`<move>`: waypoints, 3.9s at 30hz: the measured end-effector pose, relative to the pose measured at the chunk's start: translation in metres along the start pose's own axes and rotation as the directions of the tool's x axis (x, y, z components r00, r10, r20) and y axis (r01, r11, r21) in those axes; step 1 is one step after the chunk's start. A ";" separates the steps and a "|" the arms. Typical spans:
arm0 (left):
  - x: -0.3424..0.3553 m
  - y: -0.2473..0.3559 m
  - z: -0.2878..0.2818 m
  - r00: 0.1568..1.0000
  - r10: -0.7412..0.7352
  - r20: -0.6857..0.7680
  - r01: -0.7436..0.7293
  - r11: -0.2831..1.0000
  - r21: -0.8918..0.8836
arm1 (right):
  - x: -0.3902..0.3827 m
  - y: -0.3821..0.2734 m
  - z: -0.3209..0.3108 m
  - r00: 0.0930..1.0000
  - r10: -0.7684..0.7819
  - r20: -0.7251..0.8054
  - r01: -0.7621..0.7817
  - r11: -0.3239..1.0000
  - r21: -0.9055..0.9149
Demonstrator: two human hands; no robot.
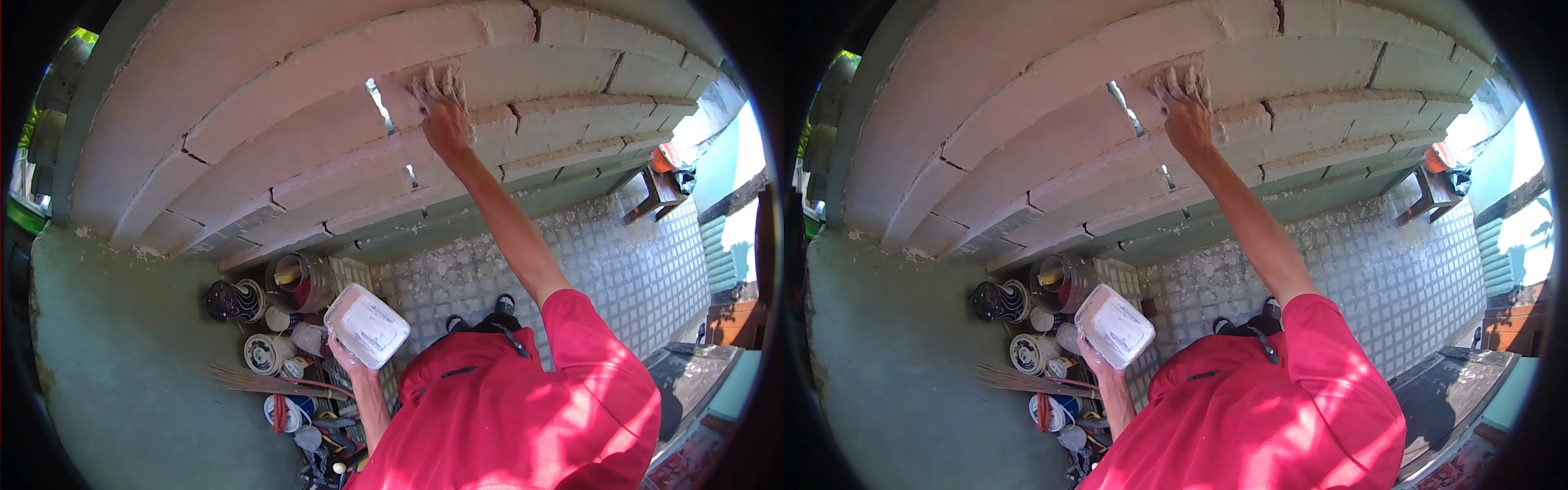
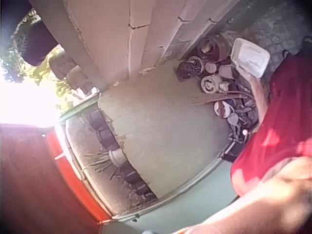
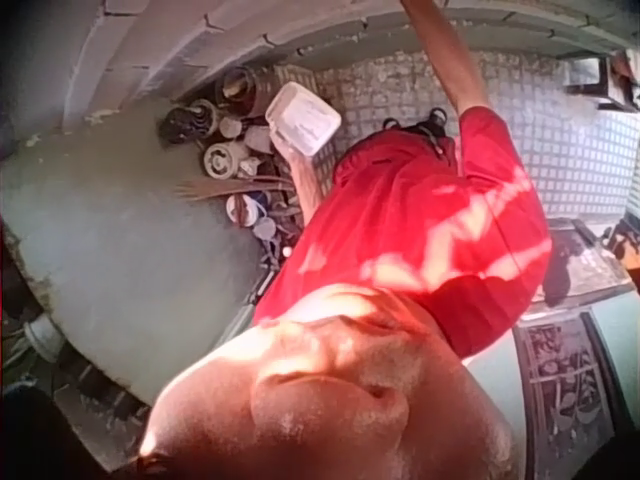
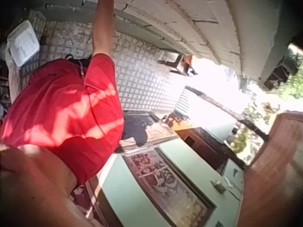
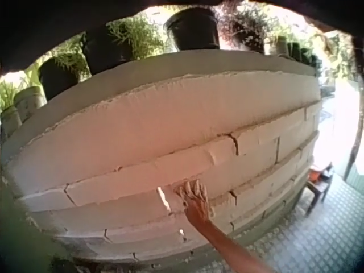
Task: Applying plaster or cement mixture to the cracks and gaps in a brick wall using hands and a small container.
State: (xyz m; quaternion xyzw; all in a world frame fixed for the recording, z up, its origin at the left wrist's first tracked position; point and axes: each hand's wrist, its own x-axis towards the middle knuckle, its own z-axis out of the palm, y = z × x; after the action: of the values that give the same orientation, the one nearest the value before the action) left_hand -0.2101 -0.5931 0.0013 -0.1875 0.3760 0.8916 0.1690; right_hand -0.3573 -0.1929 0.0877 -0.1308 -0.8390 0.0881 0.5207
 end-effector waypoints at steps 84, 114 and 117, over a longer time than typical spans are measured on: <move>-0.002 -0.016 0.033 0.997 0.014 0.070 -0.012 1.000 -0.023 | -0.022 -0.009 -0.002 0.331 0.835 0.439 -0.187 -0.398 0.898; -0.011 -0.009 0.016 0.998 0.004 0.058 -0.004 1.000 0.012 | -0.029 0.029 -0.003 0.736 0.673 -0.073 -0.640 0.727 0.249; -0.006 -0.008 0.016 0.999 0.023 0.042 -0.024 0.999 0.025 | -0.032 -0.004 0.001 0.763 0.645 0.041 -0.582 0.659 0.477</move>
State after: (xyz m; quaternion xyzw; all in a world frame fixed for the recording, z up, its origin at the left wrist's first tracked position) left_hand -0.2047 -0.5774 0.0096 -0.1624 0.3859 0.8923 0.1687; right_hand -0.3450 -0.2065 0.0607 -0.2841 -0.6627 0.4468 0.5296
